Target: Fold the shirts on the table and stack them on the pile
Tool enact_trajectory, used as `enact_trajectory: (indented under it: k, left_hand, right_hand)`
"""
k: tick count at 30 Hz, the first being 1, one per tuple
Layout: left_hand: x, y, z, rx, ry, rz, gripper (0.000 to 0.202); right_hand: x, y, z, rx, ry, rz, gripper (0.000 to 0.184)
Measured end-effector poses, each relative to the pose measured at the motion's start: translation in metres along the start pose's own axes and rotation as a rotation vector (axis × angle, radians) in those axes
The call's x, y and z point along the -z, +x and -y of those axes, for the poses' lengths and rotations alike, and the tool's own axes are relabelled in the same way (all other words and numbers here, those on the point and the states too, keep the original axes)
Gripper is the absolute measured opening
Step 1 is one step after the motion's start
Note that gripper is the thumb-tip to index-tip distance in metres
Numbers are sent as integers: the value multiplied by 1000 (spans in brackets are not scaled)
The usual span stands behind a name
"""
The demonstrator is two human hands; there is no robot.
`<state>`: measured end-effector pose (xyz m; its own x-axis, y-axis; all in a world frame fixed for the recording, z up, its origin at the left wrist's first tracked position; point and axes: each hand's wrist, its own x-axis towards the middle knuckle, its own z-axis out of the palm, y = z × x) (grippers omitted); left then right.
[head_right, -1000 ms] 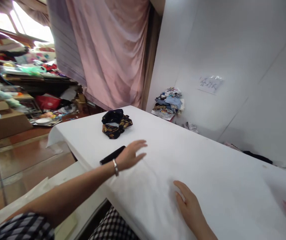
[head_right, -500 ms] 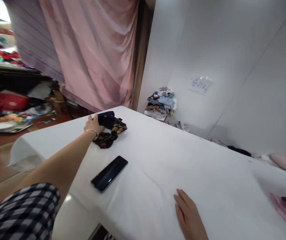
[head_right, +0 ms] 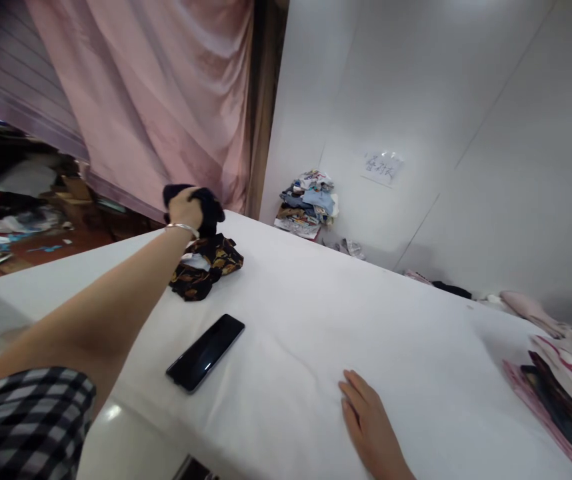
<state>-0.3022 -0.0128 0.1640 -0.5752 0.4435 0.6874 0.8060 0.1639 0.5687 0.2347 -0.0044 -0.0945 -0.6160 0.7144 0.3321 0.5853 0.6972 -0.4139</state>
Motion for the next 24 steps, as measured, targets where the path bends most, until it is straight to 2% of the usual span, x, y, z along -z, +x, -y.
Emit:
enact_trajectory:
  k: [2,4,6,8,9,11,12,14,17,20,22,24]
  left_hand:
    - [-14,-13,-35,-130,-19,66,38]
    - [-31,-45,-76,-353,-53,233,38]
    - [-47,-98,-113,-733,-83,476,36]
    - [-58,-161,-141,-989,-151,689,34]
    - [-61,-191,-150,-1089,-207,790,34]
    - [-66,-239,-160,-1146,-317,888,41]
    - [-69,-255,-161,-1113,-365,896,42]
    - [-76,-268,-159,-911,-411,849,38]
    - [-92,-261,-151,-424,-313,771,36]
    - [-111,-254,-147,-22,-205,828,55]
    - [-126,-258,-146,125,-187,891,62]
    - [-140,-265,-148,214,-186,926,57]
  right_hand:
    - [0,2,0,-34,98,-7,35]
    - [1,6,2,-118,267,-26,37]
    - [4,9,5,-250,511,-91,45]
    - [11,14,8,-393,808,-227,56]
    - [15,16,9,-456,957,-311,62]
    - [24,21,10,-572,1218,-443,73]
    - [28,22,11,-616,1319,-483,76]
    - [34,25,11,-664,1458,-518,79]
    - [37,27,12,-659,1545,-532,80]
    - [35,30,12,-655,1560,-540,80]
    - [33,34,13,-649,1566,-550,81]
    - [31,37,13,-642,1567,-553,81]
